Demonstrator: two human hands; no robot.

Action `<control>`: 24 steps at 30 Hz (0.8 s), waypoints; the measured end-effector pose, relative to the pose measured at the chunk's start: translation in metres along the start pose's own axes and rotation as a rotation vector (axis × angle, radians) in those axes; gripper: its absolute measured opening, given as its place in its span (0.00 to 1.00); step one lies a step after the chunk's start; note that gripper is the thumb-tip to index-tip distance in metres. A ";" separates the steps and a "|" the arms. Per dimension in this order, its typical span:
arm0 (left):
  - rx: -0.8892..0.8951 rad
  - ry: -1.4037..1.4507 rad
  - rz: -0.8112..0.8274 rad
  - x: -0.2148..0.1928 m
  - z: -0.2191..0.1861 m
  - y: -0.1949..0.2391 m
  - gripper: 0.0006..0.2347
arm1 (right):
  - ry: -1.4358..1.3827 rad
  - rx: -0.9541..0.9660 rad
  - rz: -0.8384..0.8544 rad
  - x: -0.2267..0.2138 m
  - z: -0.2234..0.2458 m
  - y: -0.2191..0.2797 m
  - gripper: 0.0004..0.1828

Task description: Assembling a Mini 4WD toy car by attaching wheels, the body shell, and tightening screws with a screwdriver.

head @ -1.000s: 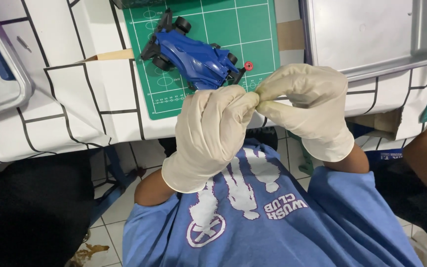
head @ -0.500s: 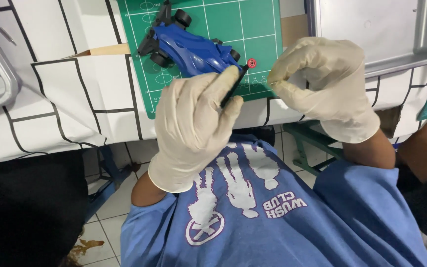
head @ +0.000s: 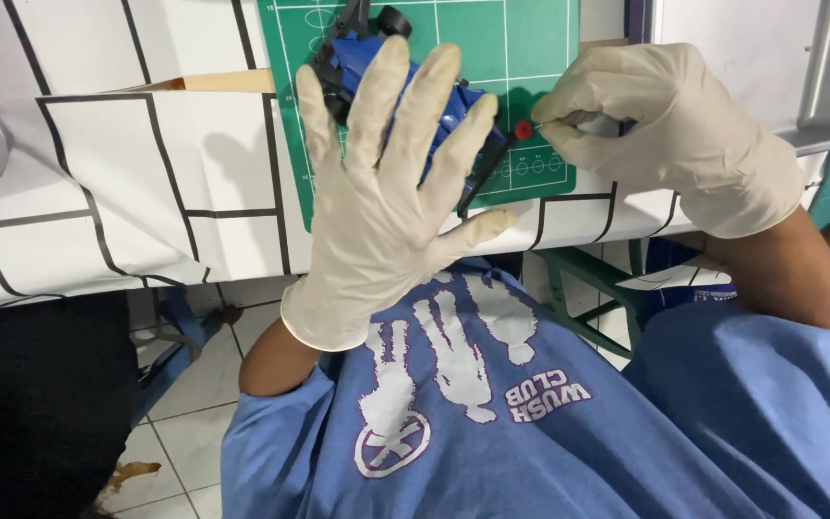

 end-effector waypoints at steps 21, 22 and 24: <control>0.010 -0.164 0.415 0.005 0.000 -0.005 0.37 | 0.542 0.144 0.294 0.012 -0.013 0.003 0.11; 0.011 -0.168 0.419 0.005 0.000 -0.005 0.37 | 0.506 0.157 0.297 0.011 -0.012 0.002 0.11; 0.011 -0.172 0.421 0.006 0.000 -0.006 0.37 | 0.472 0.166 0.300 0.012 -0.013 0.004 0.11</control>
Point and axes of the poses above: each hand's wrist, its own y-axis away from the middle knuckle, its own x-axis out of the palm, z = x × y, the point moved 1 cm from there along -y, towards the middle knuckle, and after that the axes turned 9 degrees about -x, right-handed, at the moved point
